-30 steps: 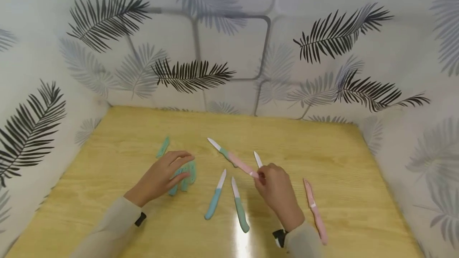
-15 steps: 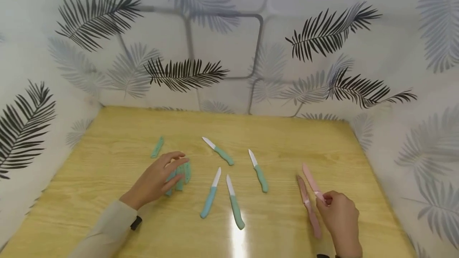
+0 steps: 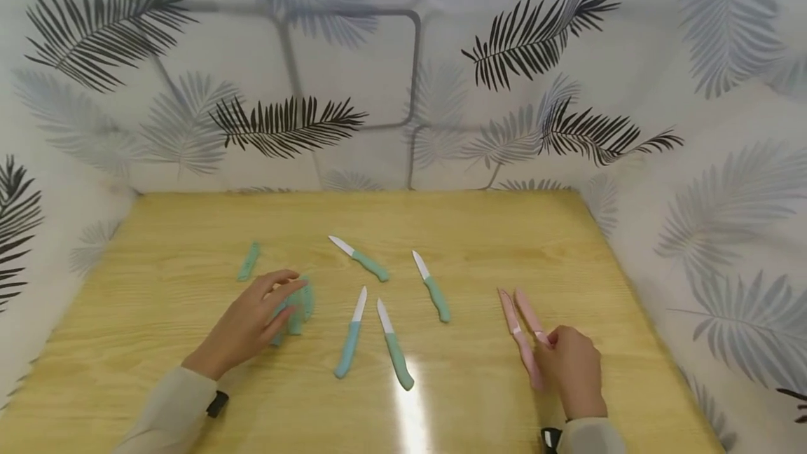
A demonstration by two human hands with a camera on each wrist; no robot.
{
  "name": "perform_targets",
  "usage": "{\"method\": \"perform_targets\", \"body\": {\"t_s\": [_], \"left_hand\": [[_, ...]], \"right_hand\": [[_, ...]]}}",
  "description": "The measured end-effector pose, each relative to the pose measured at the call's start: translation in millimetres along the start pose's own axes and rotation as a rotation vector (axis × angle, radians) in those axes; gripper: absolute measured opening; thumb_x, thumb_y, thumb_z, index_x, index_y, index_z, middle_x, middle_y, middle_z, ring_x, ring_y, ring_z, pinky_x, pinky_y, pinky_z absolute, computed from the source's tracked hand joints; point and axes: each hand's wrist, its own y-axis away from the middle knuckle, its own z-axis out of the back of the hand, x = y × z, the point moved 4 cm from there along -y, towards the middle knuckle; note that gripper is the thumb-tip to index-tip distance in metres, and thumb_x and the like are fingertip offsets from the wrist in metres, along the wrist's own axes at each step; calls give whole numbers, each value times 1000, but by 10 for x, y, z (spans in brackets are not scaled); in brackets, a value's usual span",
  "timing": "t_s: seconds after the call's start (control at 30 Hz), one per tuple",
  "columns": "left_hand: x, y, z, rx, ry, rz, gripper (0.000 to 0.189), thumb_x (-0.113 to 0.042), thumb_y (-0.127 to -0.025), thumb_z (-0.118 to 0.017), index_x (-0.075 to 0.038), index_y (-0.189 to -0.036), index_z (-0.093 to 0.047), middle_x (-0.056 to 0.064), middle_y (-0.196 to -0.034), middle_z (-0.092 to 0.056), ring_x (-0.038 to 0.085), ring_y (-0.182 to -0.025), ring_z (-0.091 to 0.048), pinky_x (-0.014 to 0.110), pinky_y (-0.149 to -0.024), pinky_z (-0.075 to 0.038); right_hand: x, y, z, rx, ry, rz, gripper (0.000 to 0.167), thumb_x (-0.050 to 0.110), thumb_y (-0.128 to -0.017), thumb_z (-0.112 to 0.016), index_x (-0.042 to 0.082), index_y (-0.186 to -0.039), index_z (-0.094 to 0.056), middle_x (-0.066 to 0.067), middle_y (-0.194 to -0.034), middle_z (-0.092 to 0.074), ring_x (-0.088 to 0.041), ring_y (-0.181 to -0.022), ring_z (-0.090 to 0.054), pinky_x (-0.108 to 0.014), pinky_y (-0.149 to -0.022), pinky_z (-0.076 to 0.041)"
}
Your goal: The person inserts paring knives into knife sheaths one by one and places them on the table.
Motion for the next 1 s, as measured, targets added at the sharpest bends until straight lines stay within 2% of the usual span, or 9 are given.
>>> {"method": "perform_targets", "body": {"t_s": [0.23, 0.37, 0.67, 0.77, 1.0], "left_hand": [[-2, 8, 35, 12, -6, -1, 56, -6, -81, -75, -6, -133, -54, 15, -131, -51, 29, -112, -54, 42, -87, -50], [-31, 5, 27, -3, -8, -17, 53, -7, -81, -76, -6, -131, -55, 16, -130, -52, 30, -109, -55, 43, -82, -51], [-26, 34, 11, -11, 8, -7, 51, -8, -82, -76, -7, -129, -57, 20, -136, -46, 34, -115, -52, 48, -88, -49], [-13, 49, 14, -11, 15, -9, 49, -8, -83, -75, -7, -129, -57, 20, -135, -47, 34, -115, -51, 48, -88, -49], [59, 103, 9, 12, 15, 2, 42, -9, -84, -74, -8, -124, -60, 20, -135, -48, 34, -116, -52, 48, -89, -49]], "right_hand": [[46, -74, -38, -21, 48, 21, 28, 15, -85, -62, -13, -91, -64, -21, -80, -67, -26, -64, -60, -43, -57, -52], [96, -93, -21, -11, 67, 43, 28, 13, -85, -61, -14, -91, -64, -25, -82, -67, -27, -65, -62, -43, -58, -53], [115, -100, -12, 54, 74, -5, 30, 13, -88, -60, -16, -95, -63, -27, -84, -66, -25, -63, -60, -37, -52, -53], [118, -94, -7, 69, 81, -24, 32, 15, -89, -60, -16, -97, -62, -29, -89, -66, -28, -66, -61, -39, -54, -53], [173, -107, 3, 96, 88, -32, 38, 21, -90, -59, -15, -102, -62, -33, -99, -64, -44, -79, -64, -49, -62, -54]]}}
